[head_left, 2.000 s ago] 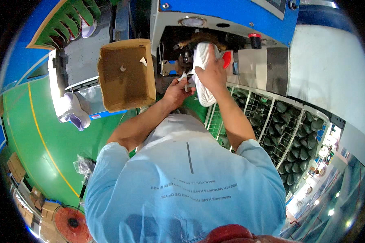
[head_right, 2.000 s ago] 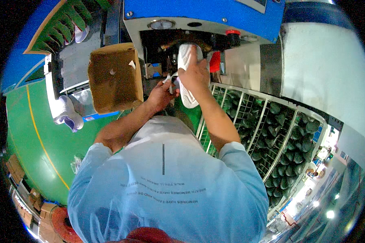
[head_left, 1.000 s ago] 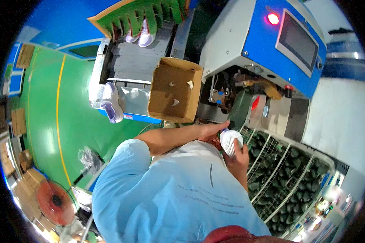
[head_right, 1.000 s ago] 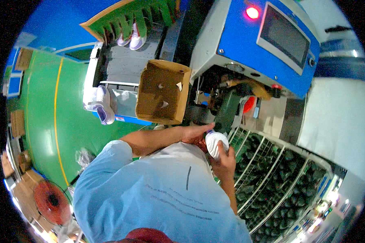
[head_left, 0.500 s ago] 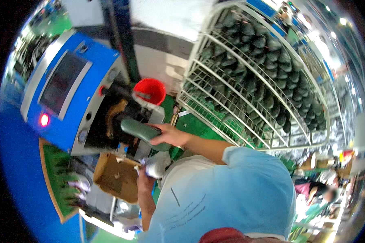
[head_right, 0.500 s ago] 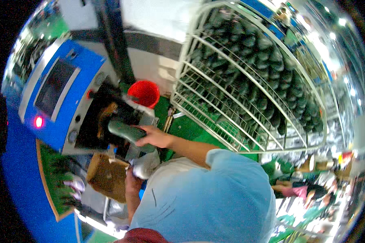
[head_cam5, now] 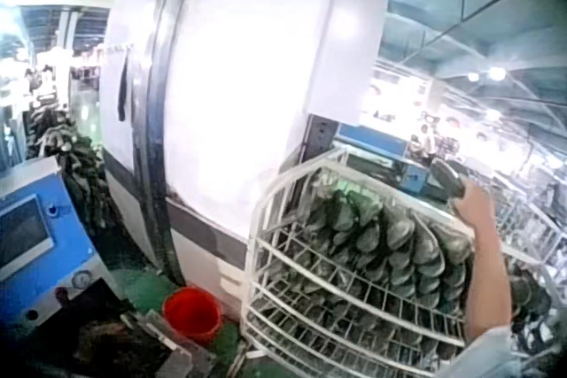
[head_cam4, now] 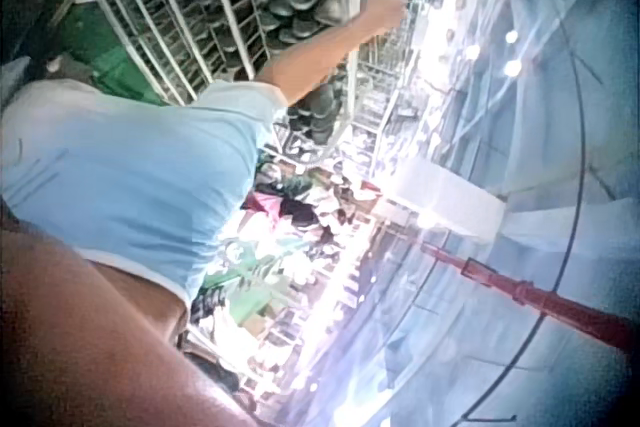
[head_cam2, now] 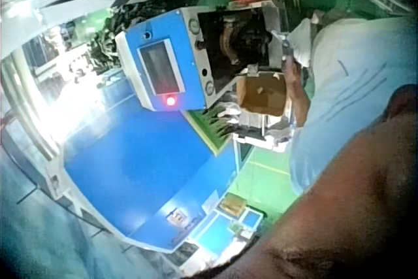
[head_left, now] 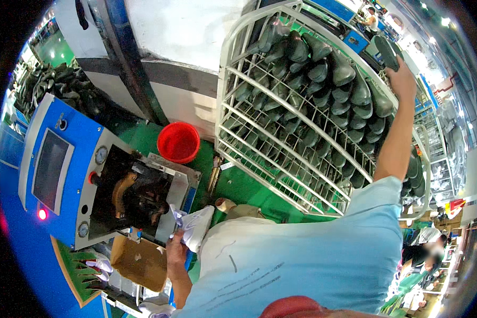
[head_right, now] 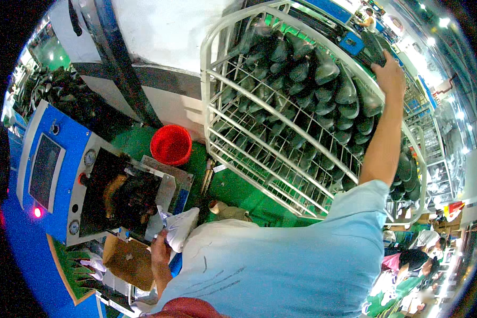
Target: The person takes white shoes, inserts white plastic components into them from a box, places the shoes into an industrial pressing machine, and maneuvers a mobile metal rack filled with green shoe lasts across a factory floor.
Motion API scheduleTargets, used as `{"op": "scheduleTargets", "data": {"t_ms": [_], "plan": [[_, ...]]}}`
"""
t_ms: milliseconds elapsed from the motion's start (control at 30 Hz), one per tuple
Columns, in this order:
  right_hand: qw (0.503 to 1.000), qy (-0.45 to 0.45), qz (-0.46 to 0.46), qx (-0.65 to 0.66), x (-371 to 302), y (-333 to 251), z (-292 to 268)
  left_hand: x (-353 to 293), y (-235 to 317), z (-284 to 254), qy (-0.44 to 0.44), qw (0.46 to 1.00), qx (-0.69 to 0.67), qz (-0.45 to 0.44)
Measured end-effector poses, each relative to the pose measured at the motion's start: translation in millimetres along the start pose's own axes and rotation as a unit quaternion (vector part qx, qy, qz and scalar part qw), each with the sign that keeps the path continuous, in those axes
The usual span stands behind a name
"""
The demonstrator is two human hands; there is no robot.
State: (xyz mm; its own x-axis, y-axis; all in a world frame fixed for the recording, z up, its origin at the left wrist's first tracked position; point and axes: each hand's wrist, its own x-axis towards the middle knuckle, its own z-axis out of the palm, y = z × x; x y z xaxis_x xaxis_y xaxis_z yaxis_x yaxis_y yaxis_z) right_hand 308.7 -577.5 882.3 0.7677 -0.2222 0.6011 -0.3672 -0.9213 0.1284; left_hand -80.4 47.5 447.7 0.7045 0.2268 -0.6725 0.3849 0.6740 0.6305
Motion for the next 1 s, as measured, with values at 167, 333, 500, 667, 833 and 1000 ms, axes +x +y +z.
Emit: {"op": "scheduleTargets", "data": {"t_ms": [167,333,500,667,833,1000], "plan": [[0.943,-0.285,0.007,0.172,124.6,76.6,105.1,-1.8,-3.1,0.6,0.041,0.996,0.081,-0.011],[0.935,-0.317,-0.109,0.116,129.6,7.5,170.6,-55.3,-19.5,-4.6,0.111,0.993,0.021,0.023],[0.951,-0.273,-0.127,0.064,123.4,-7.9,158.5,-111.7,-18.6,-47.8,0.116,0.992,0.032,0.032],[0.968,-0.171,-0.165,0.078,96.7,-98.0,80.6,-217.1,-45.5,-148.5,0.162,0.949,-0.173,0.207],[0.943,-0.141,-0.257,0.159,12.4,-170.6,-14.0,-300.8,-53.2,-238.0,0.356,0.881,0.104,0.295],[0.826,-0.208,-0.436,0.291,-66.0,-274.4,-51.9,-252.4,-129.0,-372.4,0.446,0.775,0.448,0.007]]}}
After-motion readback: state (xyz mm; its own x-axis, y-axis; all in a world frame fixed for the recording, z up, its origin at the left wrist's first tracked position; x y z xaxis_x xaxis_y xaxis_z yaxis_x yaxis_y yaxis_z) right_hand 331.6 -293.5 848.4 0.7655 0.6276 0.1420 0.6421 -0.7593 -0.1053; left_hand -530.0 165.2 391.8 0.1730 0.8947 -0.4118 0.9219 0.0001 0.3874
